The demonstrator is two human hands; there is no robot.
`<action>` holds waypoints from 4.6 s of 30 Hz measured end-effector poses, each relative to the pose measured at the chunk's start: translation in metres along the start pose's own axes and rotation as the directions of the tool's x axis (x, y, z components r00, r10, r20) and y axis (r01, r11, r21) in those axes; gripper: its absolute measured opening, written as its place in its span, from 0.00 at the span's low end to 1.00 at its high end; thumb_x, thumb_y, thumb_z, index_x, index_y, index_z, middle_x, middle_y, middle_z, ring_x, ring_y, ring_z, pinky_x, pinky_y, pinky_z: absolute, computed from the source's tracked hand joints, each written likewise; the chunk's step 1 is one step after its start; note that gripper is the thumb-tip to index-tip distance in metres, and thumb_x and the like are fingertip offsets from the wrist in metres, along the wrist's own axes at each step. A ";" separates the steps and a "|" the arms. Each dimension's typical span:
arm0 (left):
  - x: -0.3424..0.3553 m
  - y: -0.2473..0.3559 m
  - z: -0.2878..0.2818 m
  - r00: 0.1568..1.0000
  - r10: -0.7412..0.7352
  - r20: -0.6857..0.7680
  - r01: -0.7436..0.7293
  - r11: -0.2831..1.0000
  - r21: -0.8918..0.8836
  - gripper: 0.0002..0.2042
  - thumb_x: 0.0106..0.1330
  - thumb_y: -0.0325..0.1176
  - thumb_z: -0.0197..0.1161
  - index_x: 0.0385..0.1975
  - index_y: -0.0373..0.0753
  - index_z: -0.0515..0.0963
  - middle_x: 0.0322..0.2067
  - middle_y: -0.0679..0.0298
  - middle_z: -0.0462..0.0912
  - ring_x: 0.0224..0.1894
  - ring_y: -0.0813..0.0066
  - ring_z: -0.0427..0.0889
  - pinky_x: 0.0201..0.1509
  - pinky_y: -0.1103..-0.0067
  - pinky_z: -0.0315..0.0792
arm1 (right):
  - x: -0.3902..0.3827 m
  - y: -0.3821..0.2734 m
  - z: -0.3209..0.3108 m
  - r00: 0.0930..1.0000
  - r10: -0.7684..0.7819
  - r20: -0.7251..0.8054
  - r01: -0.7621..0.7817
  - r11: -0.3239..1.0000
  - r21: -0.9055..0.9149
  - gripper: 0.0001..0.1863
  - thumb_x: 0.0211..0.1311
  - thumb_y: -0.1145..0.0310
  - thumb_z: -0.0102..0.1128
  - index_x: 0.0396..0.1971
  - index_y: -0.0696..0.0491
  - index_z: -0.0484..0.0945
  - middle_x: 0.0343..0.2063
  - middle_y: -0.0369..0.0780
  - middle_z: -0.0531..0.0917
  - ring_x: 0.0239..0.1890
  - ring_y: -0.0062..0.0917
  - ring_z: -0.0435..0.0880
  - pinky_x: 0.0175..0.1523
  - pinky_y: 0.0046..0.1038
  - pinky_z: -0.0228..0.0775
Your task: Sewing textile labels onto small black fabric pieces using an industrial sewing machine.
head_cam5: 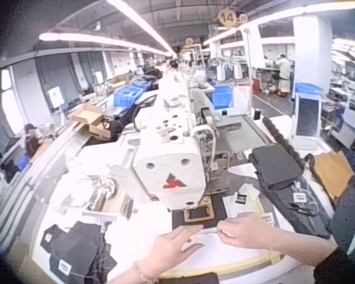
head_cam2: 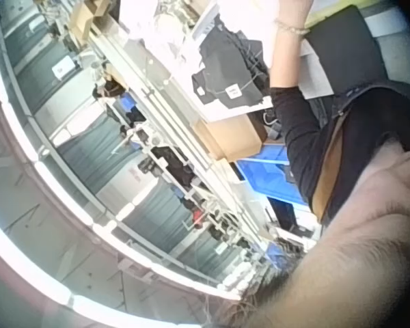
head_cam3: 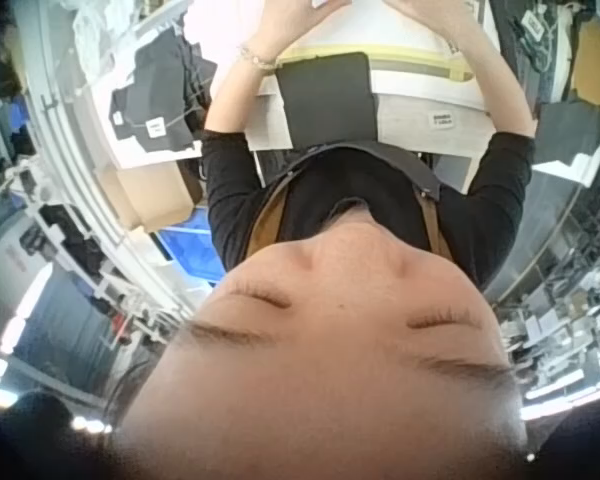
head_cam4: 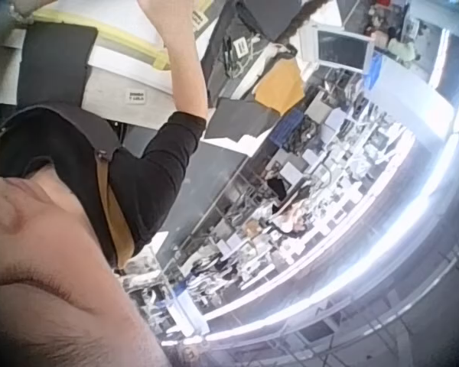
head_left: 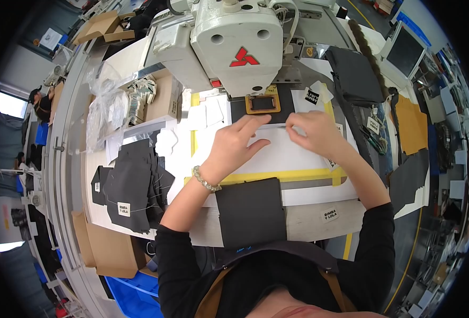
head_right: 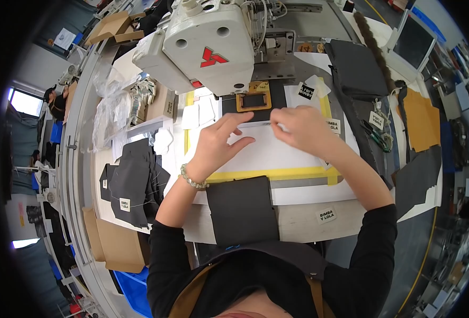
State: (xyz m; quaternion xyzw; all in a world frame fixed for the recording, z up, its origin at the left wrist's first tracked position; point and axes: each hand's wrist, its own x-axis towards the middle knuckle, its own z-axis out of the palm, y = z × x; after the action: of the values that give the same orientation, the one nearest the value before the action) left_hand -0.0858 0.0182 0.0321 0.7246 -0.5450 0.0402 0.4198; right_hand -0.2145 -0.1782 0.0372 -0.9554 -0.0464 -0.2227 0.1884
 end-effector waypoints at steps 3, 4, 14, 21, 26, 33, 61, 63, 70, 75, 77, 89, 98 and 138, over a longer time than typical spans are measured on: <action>-0.003 -0.012 0.011 0.995 0.074 0.062 -0.072 0.996 -0.047 0.06 0.56 0.26 0.69 0.33 0.39 0.82 0.27 0.62 0.83 0.23 0.68 0.82 0.26 0.78 0.76 | 0.010 -0.012 0.008 0.986 0.077 0.145 -0.111 0.964 0.243 0.05 0.55 0.71 0.64 0.27 0.52 0.75 0.20 0.35 0.80 0.18 0.27 0.76 0.27 0.24 0.66; 0.000 -0.014 0.012 0.995 0.076 0.065 -0.073 0.996 -0.052 0.06 0.56 0.26 0.69 0.33 0.39 0.82 0.27 0.62 0.83 0.23 0.68 0.82 0.26 0.78 0.76 | 0.012 -0.014 0.007 0.964 0.169 0.206 -0.236 0.901 0.363 0.06 0.56 0.71 0.64 0.28 0.53 0.75 0.20 0.35 0.80 0.18 0.24 0.76 0.27 0.23 0.65; 0.014 -0.047 0.019 0.994 -0.109 -0.015 0.103 0.968 -0.228 0.06 0.56 0.23 0.66 0.33 0.36 0.82 0.33 0.60 0.85 0.28 0.68 0.84 0.33 0.79 0.79 | 0.032 0.029 0.048 0.949 0.262 0.174 -0.312 0.713 0.628 0.07 0.61 0.75 0.61 0.38 0.61 0.81 0.39 0.43 0.86 0.34 0.22 0.85 0.41 0.23 0.76; 0.008 -0.053 0.024 0.989 0.099 0.110 -0.122 0.965 0.234 0.12 0.54 0.28 0.68 0.40 0.39 0.84 0.43 0.63 0.85 0.47 0.66 0.81 0.49 0.71 0.74 | 0.031 0.046 0.066 0.999 -0.043 0.000 0.042 0.996 0.076 0.10 0.56 0.74 0.62 0.39 0.57 0.83 0.46 0.42 0.84 0.45 0.34 0.83 0.49 0.31 0.77; 0.006 -0.054 0.025 0.975 0.180 0.128 -0.215 0.908 0.359 0.14 0.57 0.34 0.66 0.43 0.40 0.82 0.46 0.63 0.83 0.51 0.69 0.78 0.53 0.73 0.70 | 0.032 0.044 0.068 0.997 -0.072 -0.009 0.071 0.995 -0.073 0.11 0.55 0.73 0.63 0.39 0.56 0.83 0.45 0.40 0.84 0.42 0.33 0.83 0.48 0.31 0.77; 0.005 -0.051 0.029 0.965 0.187 0.182 -0.251 0.859 0.446 0.18 0.59 0.39 0.65 0.46 0.37 0.80 0.48 0.60 0.82 0.54 0.68 0.77 0.56 0.67 0.68 | 0.034 0.046 0.070 0.988 -0.140 -0.067 0.133 0.985 -0.107 0.09 0.51 0.74 0.62 0.34 0.57 0.82 0.42 0.40 0.83 0.37 0.32 0.83 0.44 0.30 0.77; -0.004 -0.054 0.024 0.977 -0.073 0.201 -0.071 0.776 0.627 0.39 0.62 0.63 0.55 0.58 0.30 0.69 0.57 0.56 0.73 0.59 0.62 0.69 0.69 0.59 0.49 | 0.024 0.053 0.061 0.970 -0.188 0.153 0.205 0.973 -0.106 0.21 0.60 0.64 0.59 0.55 0.44 0.76 0.57 0.29 0.77 0.54 0.26 0.71 0.58 0.35 0.57; -0.004 -0.054 0.024 0.977 -0.079 0.197 -0.063 0.778 0.625 0.39 0.62 0.63 0.55 0.58 0.30 0.70 0.56 0.56 0.73 0.59 0.62 0.69 0.69 0.59 0.49 | 0.028 0.055 0.057 0.962 -0.200 0.184 0.216 0.974 -0.068 0.22 0.59 0.66 0.59 0.55 0.44 0.76 0.58 0.30 0.76 0.54 0.27 0.71 0.58 0.36 0.56; 0.000 -0.055 0.022 0.988 -0.015 0.155 -0.085 0.780 0.620 0.38 0.57 0.63 0.59 0.55 0.31 0.72 0.48 0.60 0.76 0.50 0.64 0.71 0.66 0.59 0.52 | 0.036 0.056 0.050 0.946 -0.200 0.255 0.198 0.980 0.033 0.24 0.54 0.67 0.60 0.55 0.45 0.76 0.58 0.31 0.77 0.55 0.29 0.72 0.59 0.36 0.54; 0.000 -0.053 0.020 0.970 -0.117 0.211 -0.035 0.797 0.602 0.39 0.58 0.64 0.59 0.56 0.31 0.72 0.55 0.58 0.74 0.56 0.61 0.70 0.68 0.58 0.49 | 0.036 0.057 0.054 0.950 -0.205 0.234 0.201 0.979 0.040 0.24 0.53 0.67 0.61 0.53 0.46 0.77 0.58 0.30 0.77 0.55 0.29 0.72 0.59 0.36 0.54; 0.001 -0.055 0.021 0.973 -0.102 0.208 -0.045 0.799 0.600 0.39 0.58 0.64 0.59 0.56 0.31 0.73 0.54 0.58 0.75 0.55 0.61 0.70 0.68 0.58 0.49 | 0.035 0.057 0.053 0.954 -0.201 0.224 0.198 0.980 0.035 0.24 0.53 0.67 0.61 0.53 0.46 0.77 0.58 0.30 0.77 0.54 0.29 0.72 0.59 0.36 0.55; 0.001 -0.057 0.020 0.984 0.011 0.178 -0.120 0.779 0.615 0.38 0.56 0.63 0.60 0.54 0.32 0.73 0.47 0.63 0.76 0.49 0.64 0.71 0.64 0.62 0.53 | 0.027 0.058 0.055 0.961 -0.275 0.011 0.275 0.961 -0.013 0.10 0.54 0.70 0.62 0.37 0.51 0.82 0.41 0.33 0.83 0.46 0.25 0.79 0.54 0.34 0.59; 0.004 -0.060 0.013 0.971 -0.009 0.239 -0.149 0.761 0.632 0.38 0.57 0.63 0.60 0.55 0.33 0.74 0.49 0.61 0.76 0.51 0.63 0.71 0.64 0.61 0.54 | 0.028 0.057 0.056 0.962 -0.272 -0.004 0.272 0.962 0.014 0.09 0.55 0.69 0.61 0.37 0.52 0.83 0.39 0.33 0.84 0.44 0.25 0.79 0.56 0.35 0.58; 0.003 -0.078 -0.026 0.951 -0.104 0.290 -0.082 0.822 0.564 0.33 0.53 0.57 0.68 0.52 0.37 0.79 0.46 0.64 0.78 0.51 0.68 0.74 0.65 0.59 0.57 | 0.026 0.045 0.070 0.940 -0.332 0.072 0.335 0.942 -0.022 0.09 0.53 0.72 0.61 0.36 0.52 0.78 0.52 0.37 0.80 0.48 0.31 0.75 0.54 0.35 0.63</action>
State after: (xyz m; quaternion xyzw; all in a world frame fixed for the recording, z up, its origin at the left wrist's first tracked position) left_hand -0.0102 0.0372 0.0064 0.8172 -0.5622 0.0852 0.0941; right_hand -0.1550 -0.1927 -0.0244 -0.9437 -0.2101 -0.2199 0.1302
